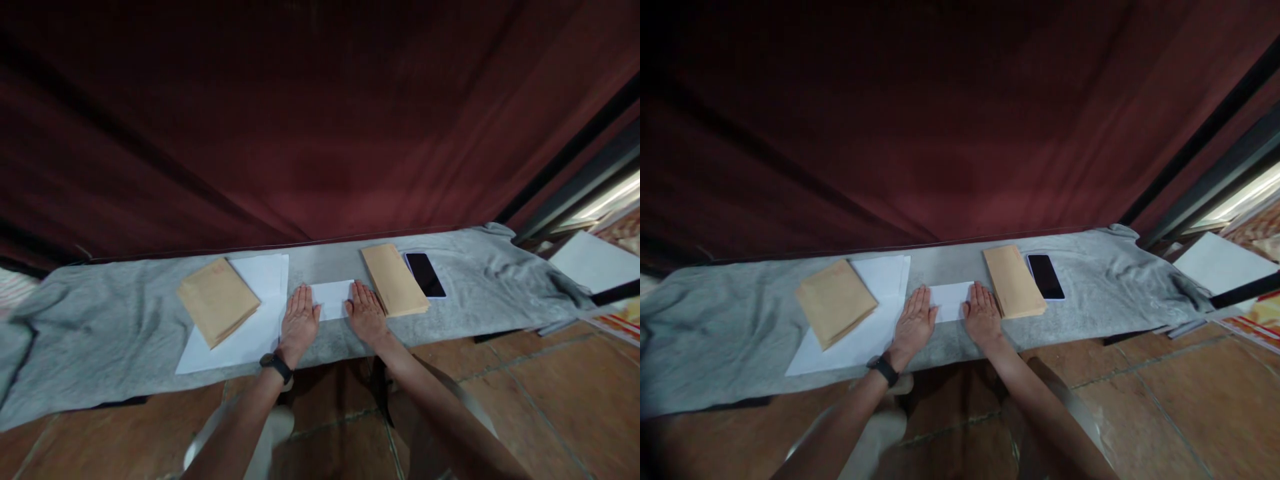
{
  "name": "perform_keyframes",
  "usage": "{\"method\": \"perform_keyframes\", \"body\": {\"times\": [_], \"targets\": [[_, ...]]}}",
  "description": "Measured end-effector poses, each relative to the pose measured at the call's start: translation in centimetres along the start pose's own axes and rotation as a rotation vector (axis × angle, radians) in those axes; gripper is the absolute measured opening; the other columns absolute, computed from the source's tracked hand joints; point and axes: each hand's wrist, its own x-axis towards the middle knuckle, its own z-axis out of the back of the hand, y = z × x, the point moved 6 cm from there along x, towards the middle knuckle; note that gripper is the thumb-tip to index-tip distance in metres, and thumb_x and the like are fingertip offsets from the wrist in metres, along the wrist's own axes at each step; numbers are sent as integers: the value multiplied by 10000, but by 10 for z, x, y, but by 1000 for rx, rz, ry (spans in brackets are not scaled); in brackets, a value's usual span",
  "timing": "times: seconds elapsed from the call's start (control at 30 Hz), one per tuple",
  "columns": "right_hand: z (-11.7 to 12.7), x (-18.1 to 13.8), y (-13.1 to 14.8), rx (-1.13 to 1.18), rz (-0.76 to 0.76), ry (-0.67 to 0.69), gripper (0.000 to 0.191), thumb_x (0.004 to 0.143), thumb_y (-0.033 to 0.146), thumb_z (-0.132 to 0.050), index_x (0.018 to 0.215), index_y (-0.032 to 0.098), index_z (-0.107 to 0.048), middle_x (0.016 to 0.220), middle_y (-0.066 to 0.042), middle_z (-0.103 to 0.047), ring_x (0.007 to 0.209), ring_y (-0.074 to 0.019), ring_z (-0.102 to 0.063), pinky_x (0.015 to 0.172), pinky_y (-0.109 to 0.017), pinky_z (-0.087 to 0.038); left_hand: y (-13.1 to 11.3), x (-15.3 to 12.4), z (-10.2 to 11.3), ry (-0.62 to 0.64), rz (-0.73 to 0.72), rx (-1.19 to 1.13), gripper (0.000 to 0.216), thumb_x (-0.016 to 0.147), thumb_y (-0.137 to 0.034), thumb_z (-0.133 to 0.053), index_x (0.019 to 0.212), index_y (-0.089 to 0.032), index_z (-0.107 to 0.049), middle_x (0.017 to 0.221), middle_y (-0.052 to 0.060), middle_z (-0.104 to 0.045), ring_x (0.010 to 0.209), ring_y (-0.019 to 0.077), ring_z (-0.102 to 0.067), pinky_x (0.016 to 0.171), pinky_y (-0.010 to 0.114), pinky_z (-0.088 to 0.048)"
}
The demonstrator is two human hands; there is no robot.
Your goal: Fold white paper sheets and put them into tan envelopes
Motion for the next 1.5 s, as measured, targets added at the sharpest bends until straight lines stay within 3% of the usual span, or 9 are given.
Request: {"method": "perform_keyframes", "body": {"times": [0.17,0.33,0.47,0.87,1.0,1.2,1.5], "targets": [[9,2,0,14,-19,38,542,1034,246,-359,1527,22,-397,1535,-234,-458,1410,-324,-474,1153,-512,-388,-4,-3,4,36,62,-5,611,1039,-370,-287,1531,-16,-364,1597,222,-376,1505,295,-333,1206,483,-347],[13,7,25,102,165,175,530,1055,305,-352,1552,125,-393,1635,-136,-326,1504,-264,-338,1217,-465,-309,-25,-8,8,89,14,-39,591,1035,-346,-291,1567,-93,-333,1634,150,-338,1538,286,-255,1224,510,-314],[5,3,35,116,228,264,501,1069,343,-326,1519,167,-460,1632,-114,-340,1508,-246,-333,1227,-459,-286,-34,-12,10,125,-25,-30,581,1032,-339,-295,1546,-83,-377,1617,150,-373,1529,286,-281,1234,500,-289],[6,2,10,47,177,173,518,1047,294,-341,1518,107,-448,1572,-180,-429,1456,-293,-417,1179,-500,-316,-33,-24,22,207,-231,14,597,1029,-382,-369,1518,-43,-407,1598,193,-389,1515,269,-319,1270,472,-169],[7,6,17,76,164,187,522,1042,264,-325,1502,53,-453,1564,-195,-436,1457,-293,-413,1190,-503,-304,-33,-24,22,211,-228,18,596,1036,-395,-340,1530,-67,-397,1586,175,-415,1514,267,-321,1266,484,-178],[-1,3,47,140,291,295,511,1063,320,-314,1523,146,-452,1621,-113,-369,1501,-239,-341,1227,-455,-276,-33,-24,23,205,-239,20,597,1046,-397,-315,1511,-37,-415,1587,187,-407,1503,265,-345,1265,468,-181],[-2,4,24,42,214,266,529,1067,335,-331,1545,121,-407,1619,-154,-353,1504,-270,-335,1215,-466,-274,-31,-26,32,210,-230,-6,587,1038,-424,-336,1495,-76,-456,1563,167,-456,1490,269,-369,1268,483,-161]]}}
